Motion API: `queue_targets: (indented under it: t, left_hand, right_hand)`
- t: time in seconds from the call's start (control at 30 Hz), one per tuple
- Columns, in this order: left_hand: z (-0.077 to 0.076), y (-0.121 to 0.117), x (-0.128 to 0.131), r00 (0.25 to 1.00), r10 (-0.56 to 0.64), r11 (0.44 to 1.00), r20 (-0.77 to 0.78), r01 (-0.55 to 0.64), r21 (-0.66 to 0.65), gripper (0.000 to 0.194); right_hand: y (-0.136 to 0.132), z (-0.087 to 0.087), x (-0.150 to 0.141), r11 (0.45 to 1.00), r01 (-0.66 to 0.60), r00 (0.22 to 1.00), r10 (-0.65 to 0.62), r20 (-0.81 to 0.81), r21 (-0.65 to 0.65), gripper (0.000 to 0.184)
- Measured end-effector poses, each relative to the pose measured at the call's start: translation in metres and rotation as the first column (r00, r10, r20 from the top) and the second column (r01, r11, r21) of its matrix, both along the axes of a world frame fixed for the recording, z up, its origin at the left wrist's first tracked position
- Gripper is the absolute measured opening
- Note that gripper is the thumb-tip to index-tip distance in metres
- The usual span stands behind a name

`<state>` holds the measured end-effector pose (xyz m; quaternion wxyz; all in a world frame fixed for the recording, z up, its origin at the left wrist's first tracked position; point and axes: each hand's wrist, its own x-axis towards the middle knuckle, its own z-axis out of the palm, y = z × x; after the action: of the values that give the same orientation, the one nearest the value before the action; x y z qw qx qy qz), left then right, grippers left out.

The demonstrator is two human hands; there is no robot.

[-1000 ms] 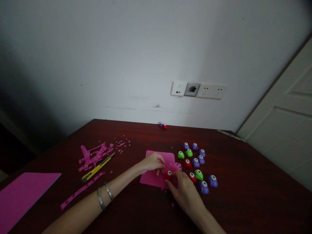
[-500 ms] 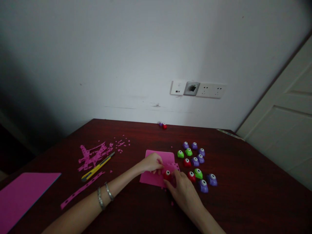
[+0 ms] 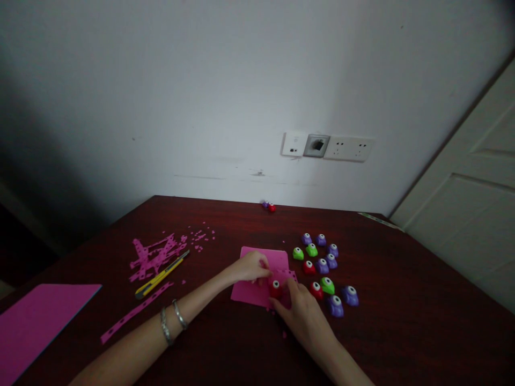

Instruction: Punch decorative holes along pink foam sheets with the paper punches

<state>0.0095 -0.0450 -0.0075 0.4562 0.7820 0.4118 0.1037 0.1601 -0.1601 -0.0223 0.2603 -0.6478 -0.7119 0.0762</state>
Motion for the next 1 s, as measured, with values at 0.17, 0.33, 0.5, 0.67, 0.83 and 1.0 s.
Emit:
queue_targets:
  t: [0.17,0.33,0.5,0.67,0.83,1.0]
  left_hand:
    - [0.003,0.003,-0.003,1.0,-0.008,1.0,-0.019,0.008,0.002,0.022]
    - [0.006,0.001,-0.003,1.0,-0.007,0.999,-0.024,0.008,0.04,0.021]
    - [0.006,0.001,-0.003,0.999,0.004,0.998,-0.037,-0.002,0.055,0.019]
    - [0.006,0.0,-0.003,0.999,0.015,0.994,-0.036,-0.011,0.108,0.02]
    - [0.013,0.001,-0.006,0.996,0.023,0.98,-0.09,-0.004,0.199,0.025]
    - [0.028,0.009,-0.013,0.987,0.053,0.948,-0.152,-0.002,0.318,0.028]
  right_hand:
    - [0.0,-0.001,0.001,0.999,-0.01,1.0,0.01,0.002,0.036,0.016]
    - [0.001,0.0,0.002,1.0,-0.006,1.0,0.006,0.016,-0.018,0.014]
    - [0.001,-0.001,0.002,1.0,-0.008,1.0,0.008,0.027,-0.029,0.013]
    - [0.001,0.001,0.002,0.999,-0.005,0.999,0.006,0.037,-0.031,0.015]
    - [-0.001,0.004,0.001,1.0,-0.009,1.0,0.009,-0.012,-0.02,0.02]
    - [0.006,0.021,0.01,0.994,-0.012,0.986,-0.006,-0.165,-0.109,0.025]
